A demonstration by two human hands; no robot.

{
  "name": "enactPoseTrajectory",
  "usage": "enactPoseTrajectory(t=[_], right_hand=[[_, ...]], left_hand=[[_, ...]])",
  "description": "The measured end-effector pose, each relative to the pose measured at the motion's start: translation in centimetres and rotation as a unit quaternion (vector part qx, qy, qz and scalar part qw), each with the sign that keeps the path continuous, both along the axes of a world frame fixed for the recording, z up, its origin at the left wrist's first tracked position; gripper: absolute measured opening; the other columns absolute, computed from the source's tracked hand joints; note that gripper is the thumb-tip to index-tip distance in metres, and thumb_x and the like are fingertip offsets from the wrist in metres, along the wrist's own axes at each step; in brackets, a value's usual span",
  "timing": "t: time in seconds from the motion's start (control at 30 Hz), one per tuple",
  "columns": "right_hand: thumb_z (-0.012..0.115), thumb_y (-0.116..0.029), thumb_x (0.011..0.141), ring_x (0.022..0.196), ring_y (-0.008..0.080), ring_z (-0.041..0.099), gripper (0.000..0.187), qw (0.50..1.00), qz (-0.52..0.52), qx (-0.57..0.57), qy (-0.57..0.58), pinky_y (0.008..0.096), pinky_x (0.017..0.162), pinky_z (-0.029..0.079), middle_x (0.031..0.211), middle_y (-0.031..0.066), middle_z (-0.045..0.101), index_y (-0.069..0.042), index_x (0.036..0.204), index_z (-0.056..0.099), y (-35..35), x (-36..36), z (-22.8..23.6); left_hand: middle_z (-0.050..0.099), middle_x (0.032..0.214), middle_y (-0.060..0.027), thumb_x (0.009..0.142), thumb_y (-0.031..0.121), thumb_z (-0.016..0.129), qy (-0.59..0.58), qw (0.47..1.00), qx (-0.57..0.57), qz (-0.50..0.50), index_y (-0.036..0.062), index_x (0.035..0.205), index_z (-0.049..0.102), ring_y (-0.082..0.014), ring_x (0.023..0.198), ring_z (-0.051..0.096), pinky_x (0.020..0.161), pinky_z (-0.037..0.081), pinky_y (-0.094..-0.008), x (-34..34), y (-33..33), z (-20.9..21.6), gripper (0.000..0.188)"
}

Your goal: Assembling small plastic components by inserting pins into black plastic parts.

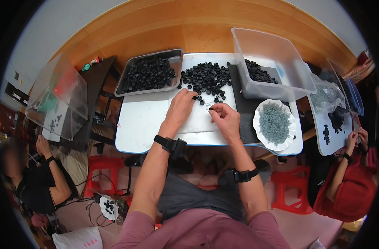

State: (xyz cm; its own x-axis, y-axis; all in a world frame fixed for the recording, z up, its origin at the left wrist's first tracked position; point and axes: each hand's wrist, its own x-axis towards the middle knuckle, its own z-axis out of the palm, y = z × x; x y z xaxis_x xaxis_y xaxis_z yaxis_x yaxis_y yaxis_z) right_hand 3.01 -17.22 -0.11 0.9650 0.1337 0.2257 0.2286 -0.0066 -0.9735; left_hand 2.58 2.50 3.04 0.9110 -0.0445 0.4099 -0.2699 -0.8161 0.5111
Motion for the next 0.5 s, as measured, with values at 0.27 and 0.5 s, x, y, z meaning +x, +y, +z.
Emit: enactPoseTrajectory(t=[0.27,0.5], right_hand=[[0.076,-0.005,0.087,0.062,0.0072,0.067,0.014,1.000,0.003,-0.011,-0.009,0.0239,0.058,0.052,0.079,0.0051,0.074,0.001,0.099,0.074,-0.2,-0.1,0.5],[0.077,-0.006,0.086,0.061,0.0068,0.064,0.017,1.000,0.007,-0.022,-0.003,0.0244,0.058,0.051,0.081,0.0062,0.075,0.000,0.101,0.075,-0.1,0.2,-0.2]], left_hand=[[0.065,0.099,-0.0138,0.086,0.009,0.075,0.040,0.999,-0.022,0.005,0.0029,0.110,0.072,-0.0329,0.097,0.063,0.087,0.051,-0.0424,-2.3,0.0,0.0,0.024],[0.065,0.100,-0.0123,0.084,0.014,0.079,0.026,0.999,-0.039,0.004,0.0045,0.108,0.075,-0.0295,0.099,0.062,0.090,0.049,-0.0399,-3.0,-0.2,-0.4,0.026]])
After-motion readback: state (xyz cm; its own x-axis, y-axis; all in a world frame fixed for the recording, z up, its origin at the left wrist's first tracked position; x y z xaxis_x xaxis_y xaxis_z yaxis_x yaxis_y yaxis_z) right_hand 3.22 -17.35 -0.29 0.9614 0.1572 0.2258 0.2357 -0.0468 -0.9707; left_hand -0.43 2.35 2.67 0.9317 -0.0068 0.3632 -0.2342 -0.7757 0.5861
